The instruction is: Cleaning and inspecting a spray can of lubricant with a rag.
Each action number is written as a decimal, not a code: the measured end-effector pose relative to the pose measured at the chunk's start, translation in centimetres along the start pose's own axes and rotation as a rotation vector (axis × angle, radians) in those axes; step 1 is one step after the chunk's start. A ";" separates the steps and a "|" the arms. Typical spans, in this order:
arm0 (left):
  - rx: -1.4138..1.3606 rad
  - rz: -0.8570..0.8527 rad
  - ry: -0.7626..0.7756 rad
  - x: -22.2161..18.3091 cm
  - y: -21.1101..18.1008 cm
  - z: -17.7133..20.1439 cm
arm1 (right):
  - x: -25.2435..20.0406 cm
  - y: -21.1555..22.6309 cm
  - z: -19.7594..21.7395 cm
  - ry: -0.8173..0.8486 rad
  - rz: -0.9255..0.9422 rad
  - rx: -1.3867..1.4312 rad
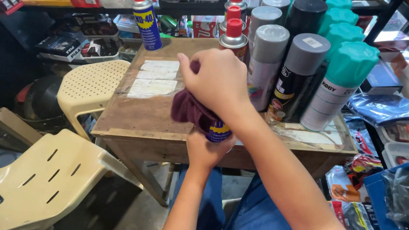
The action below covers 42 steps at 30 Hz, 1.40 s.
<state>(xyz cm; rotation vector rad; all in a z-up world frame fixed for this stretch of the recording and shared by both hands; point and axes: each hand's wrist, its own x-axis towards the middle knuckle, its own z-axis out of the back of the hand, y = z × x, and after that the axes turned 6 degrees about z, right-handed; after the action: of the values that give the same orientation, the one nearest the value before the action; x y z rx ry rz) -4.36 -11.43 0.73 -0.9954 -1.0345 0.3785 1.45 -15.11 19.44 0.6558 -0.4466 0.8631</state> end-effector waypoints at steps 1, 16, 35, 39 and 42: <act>-0.013 0.081 -0.006 -0.1 -0.3 -0.1 | 0.2 -0.1 0.2 0.046 -0.070 0.080; -0.412 0.071 0.155 -0.2 1.9 -1.9 | 1.1 -3.2 0.8 0.114 -0.283 1.182; 0.084 0.445 0.030 0.8 -2.8 -0.4 | -3.0 -6.8 -2.4 -0.180 -0.017 1.097; 0.330 0.586 0.178 0.6 -2.0 -0.2 | -3.8 -8.6 -3.1 0.011 0.162 1.062; 0.336 0.533 0.141 0.4 -1.0 -0.5 | -4.4 -9.2 -2.3 0.140 0.253 1.050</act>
<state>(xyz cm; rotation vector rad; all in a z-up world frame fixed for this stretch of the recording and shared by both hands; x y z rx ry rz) -3.98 -11.95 1.69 -0.9648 -0.5404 0.8771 6.63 -20.30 11.94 1.5043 0.0985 1.3757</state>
